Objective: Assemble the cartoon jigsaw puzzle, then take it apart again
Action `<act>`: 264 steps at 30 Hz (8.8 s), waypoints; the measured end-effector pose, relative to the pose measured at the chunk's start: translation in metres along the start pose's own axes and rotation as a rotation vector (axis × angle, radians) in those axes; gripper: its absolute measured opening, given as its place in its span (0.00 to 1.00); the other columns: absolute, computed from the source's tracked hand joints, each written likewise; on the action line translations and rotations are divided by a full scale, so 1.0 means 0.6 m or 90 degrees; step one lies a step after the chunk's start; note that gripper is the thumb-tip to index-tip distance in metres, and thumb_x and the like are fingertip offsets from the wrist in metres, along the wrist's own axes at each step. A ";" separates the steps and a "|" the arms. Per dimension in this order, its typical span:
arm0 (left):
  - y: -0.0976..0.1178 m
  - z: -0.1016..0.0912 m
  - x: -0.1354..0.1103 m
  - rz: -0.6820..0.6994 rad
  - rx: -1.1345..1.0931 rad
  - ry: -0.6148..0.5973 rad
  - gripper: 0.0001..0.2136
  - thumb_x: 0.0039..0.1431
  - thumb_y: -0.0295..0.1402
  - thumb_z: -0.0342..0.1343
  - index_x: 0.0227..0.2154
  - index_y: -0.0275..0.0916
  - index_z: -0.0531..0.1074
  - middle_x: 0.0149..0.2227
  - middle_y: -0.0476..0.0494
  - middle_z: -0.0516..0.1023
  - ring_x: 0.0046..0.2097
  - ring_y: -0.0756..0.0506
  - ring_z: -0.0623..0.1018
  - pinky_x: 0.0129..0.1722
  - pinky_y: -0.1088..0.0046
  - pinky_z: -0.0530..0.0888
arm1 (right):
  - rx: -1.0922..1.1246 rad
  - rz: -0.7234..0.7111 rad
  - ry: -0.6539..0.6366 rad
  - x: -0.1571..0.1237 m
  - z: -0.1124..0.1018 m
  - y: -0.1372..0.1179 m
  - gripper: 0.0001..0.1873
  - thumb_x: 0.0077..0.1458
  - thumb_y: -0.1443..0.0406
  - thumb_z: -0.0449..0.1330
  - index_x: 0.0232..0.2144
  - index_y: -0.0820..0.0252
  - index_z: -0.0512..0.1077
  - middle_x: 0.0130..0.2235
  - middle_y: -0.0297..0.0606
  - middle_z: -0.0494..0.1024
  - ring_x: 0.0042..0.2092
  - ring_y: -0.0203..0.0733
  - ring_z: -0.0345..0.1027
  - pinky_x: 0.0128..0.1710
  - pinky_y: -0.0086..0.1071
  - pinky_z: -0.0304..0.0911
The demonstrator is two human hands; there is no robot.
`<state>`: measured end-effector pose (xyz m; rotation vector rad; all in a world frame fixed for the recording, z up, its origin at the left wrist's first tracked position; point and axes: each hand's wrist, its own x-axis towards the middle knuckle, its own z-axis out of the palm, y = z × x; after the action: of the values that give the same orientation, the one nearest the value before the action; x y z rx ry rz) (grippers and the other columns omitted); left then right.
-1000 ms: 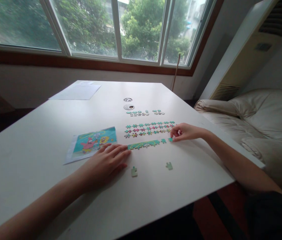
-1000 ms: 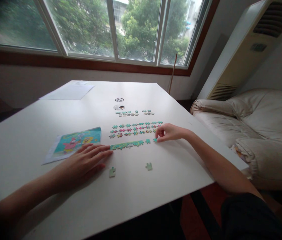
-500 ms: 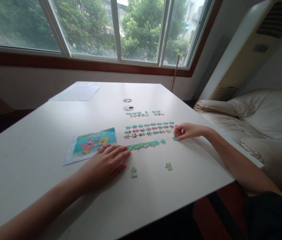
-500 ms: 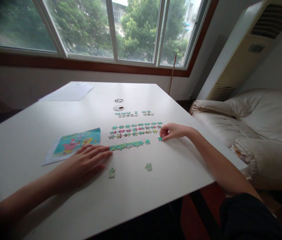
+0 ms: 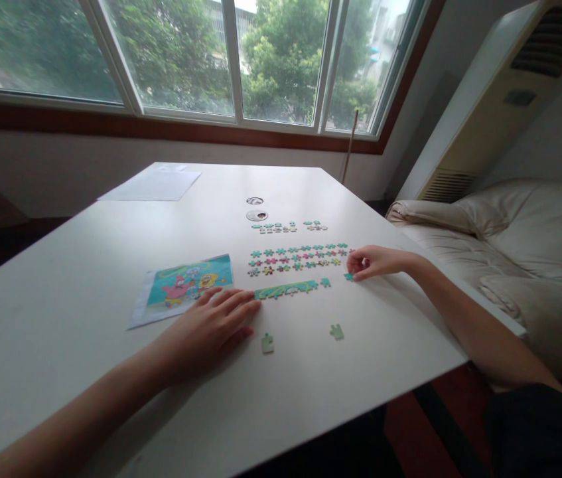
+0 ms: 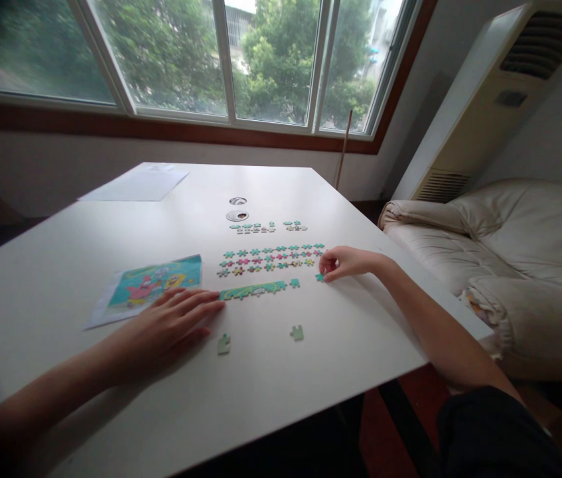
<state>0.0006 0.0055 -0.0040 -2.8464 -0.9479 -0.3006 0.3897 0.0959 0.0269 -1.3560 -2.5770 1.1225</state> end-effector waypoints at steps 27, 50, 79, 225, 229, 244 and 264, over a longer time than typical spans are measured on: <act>0.004 -0.005 0.001 0.003 -0.002 0.003 0.15 0.65 0.36 0.42 0.50 0.39 0.65 0.51 0.39 0.70 0.52 0.39 0.68 0.50 0.57 0.64 | -0.084 -0.053 0.078 0.102 -0.053 -0.015 0.18 0.48 0.56 0.58 0.34 0.65 0.74 0.26 0.35 0.73 0.28 0.33 0.62 0.29 0.27 0.56; 0.011 -0.013 0.003 -0.013 0.008 -0.027 0.15 0.64 0.35 0.43 0.50 0.38 0.65 0.52 0.39 0.70 0.52 0.39 0.68 0.50 0.56 0.64 | -0.229 0.106 0.203 0.336 -0.091 -0.053 0.15 0.38 0.63 0.68 0.32 0.64 0.78 0.34 0.41 0.79 0.35 0.42 0.70 0.35 0.30 0.62; 0.006 -0.007 0.002 -0.002 -0.005 0.004 0.15 0.64 0.36 0.43 0.50 0.40 0.65 0.50 0.39 0.71 0.51 0.40 0.69 0.50 0.58 0.64 | 0.008 -0.064 0.143 0.031 0.033 -0.067 0.10 0.47 0.61 0.59 0.30 0.63 0.72 0.28 0.36 0.75 0.29 0.33 0.66 0.29 0.26 0.60; 0.006 -0.002 0.002 -0.023 -0.037 -0.033 0.16 0.64 0.37 0.43 0.53 0.39 0.63 0.54 0.40 0.68 0.54 0.40 0.66 0.53 0.58 0.61 | -0.247 -0.149 0.169 0.029 0.055 -0.059 0.11 0.52 0.60 0.56 0.35 0.59 0.73 0.22 0.30 0.69 0.23 0.29 0.60 0.27 0.23 0.52; 0.005 0.003 0.006 -0.026 -0.037 -0.022 0.16 0.65 0.37 0.42 0.52 0.39 0.63 0.53 0.40 0.68 0.54 0.40 0.65 0.53 0.59 0.61 | -0.257 -0.150 0.187 0.033 0.056 -0.054 0.11 0.53 0.60 0.56 0.35 0.60 0.73 0.23 0.31 0.71 0.24 0.30 0.61 0.28 0.24 0.53; -0.009 0.009 0.000 -0.039 -0.024 -0.020 0.17 0.65 0.38 0.42 0.54 0.39 0.61 0.55 0.38 0.66 0.55 0.40 0.65 0.53 0.57 0.61 | -0.150 -0.046 0.139 -0.007 -0.003 -0.035 0.15 0.50 0.56 0.57 0.32 0.62 0.73 0.25 0.34 0.70 0.27 0.33 0.61 0.28 0.26 0.55; -0.011 0.008 -0.005 -0.022 -0.021 -0.014 0.17 0.65 0.37 0.42 0.53 0.41 0.63 0.53 0.40 0.68 0.54 0.40 0.67 0.52 0.58 0.62 | -0.062 -0.023 0.017 0.004 0.009 -0.030 0.18 0.48 0.54 0.59 0.36 0.63 0.71 0.26 0.32 0.66 0.28 0.33 0.59 0.29 0.27 0.55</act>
<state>-0.0051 0.0100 -0.0088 -2.8718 -1.0055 -0.2924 0.3738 0.0879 0.0334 -1.3268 -2.6579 0.9790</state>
